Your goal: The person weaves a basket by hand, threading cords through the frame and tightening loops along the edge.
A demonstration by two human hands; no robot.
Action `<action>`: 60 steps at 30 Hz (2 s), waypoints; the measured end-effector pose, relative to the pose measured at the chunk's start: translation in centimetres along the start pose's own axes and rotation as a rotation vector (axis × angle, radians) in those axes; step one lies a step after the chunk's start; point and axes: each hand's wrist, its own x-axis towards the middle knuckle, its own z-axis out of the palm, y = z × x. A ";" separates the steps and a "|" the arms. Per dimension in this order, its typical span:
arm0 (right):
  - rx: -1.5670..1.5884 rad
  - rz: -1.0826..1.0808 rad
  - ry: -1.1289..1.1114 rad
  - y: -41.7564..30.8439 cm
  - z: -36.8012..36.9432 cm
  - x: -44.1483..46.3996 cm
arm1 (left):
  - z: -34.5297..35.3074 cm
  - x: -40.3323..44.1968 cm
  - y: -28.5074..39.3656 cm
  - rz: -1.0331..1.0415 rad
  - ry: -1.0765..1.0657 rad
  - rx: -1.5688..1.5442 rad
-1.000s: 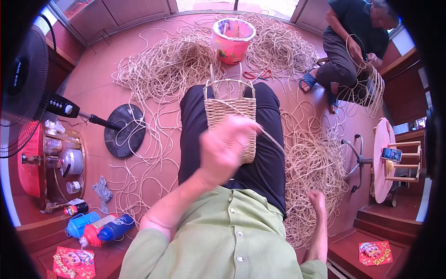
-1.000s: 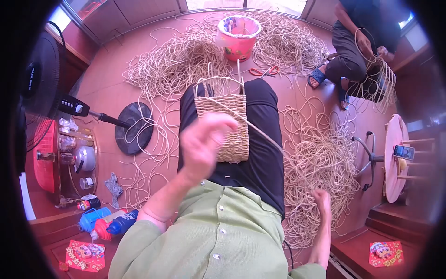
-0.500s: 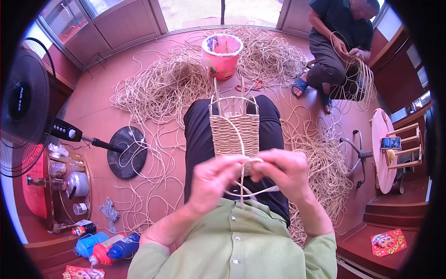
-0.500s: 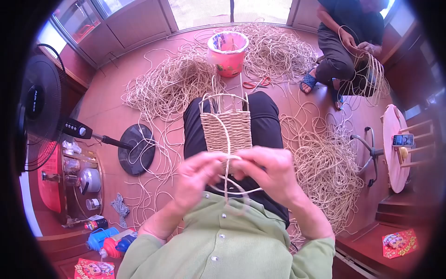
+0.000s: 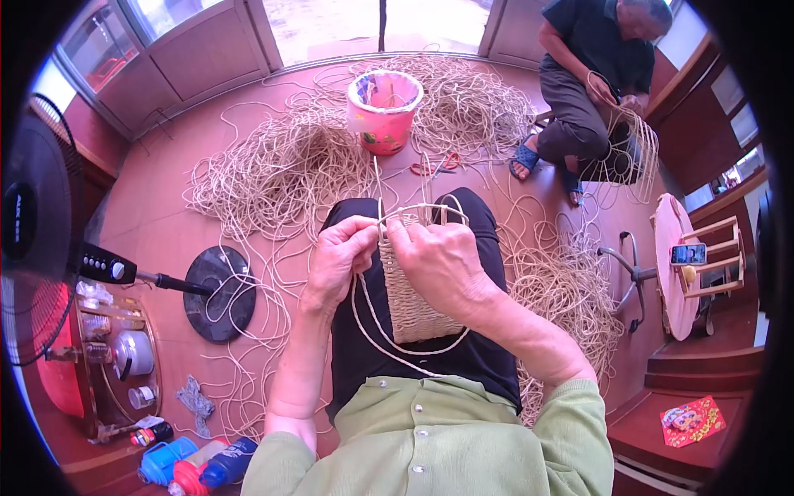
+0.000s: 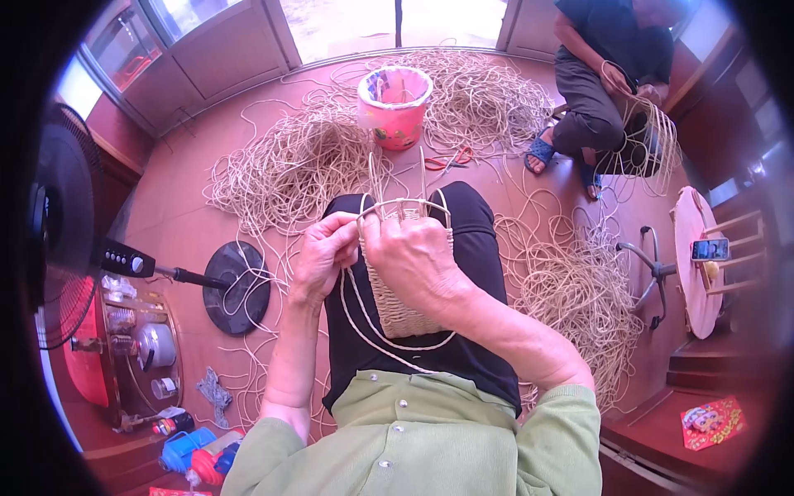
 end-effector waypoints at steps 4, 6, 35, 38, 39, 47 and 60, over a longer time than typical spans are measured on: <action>0.260 -0.038 0.074 -0.3 -2.3 -1.6 | 1.8 -1.9 -0.1 0.357 0.226 0.529; 0.650 -0.010 0.222 -1.7 -4.7 -3.5 | 4.5 -4.1 2.1 0.801 0.184 0.850; 1.467 0.243 -0.259 10.5 2.1 0.2 | 8.8 -0.9 3.8 0.956 0.047 1.756; 1.375 0.342 0.177 11.2 2.6 -1.7 | 10.4 -2.3 4.5 0.999 0.036 1.385; 1.362 0.418 0.336 11.5 3.0 -2.8 | 11.9 -3.2 4.7 0.947 -0.043 1.096; 1.228 0.289 0.169 9.1 4.3 -6.8 | 12.3 -1.6 0.9 0.786 0.210 1.470; 1.907 0.380 -0.245 9.8 6.8 -4.8 | 12.3 0.0 -2.8 0.873 0.287 1.518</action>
